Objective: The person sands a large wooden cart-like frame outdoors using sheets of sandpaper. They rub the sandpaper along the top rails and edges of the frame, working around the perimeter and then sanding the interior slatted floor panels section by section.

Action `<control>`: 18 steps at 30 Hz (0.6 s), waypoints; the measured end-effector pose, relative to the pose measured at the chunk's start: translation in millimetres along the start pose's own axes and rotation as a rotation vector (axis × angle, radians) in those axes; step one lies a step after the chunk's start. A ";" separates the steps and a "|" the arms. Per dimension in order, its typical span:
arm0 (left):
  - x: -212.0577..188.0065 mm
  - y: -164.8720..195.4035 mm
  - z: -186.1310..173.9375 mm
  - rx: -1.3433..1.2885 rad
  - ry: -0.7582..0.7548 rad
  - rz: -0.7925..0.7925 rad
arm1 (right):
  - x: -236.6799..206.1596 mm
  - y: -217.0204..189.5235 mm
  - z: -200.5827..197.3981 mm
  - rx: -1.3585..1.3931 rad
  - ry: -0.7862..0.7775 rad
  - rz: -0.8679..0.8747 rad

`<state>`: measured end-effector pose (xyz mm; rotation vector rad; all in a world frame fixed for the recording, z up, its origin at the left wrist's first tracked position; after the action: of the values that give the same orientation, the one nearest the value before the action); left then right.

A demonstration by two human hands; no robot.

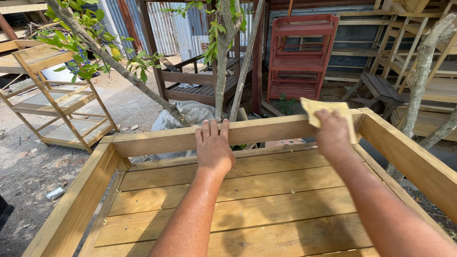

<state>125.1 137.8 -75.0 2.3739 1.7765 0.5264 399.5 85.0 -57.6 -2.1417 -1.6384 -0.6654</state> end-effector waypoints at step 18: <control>2.4 -2.2 3.6 0.023 -0.008 0.032 | -17.4 -60.6 12.7 0.218 0.279 -0.003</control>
<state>125.0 141.1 -78.6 2.4194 1.7538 0.5023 339.1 93.9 -77.8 -1.8046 -1.4899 -0.7145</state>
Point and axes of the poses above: each hand's wrist, its own x-axis towards the middle knuckle, its own z-axis out of the palm, y = z × x, the point moved 2 cm from there along x, towards the middle knuckle, and after that the axes turned 10 degrees about -x, right-handed, at the moved point
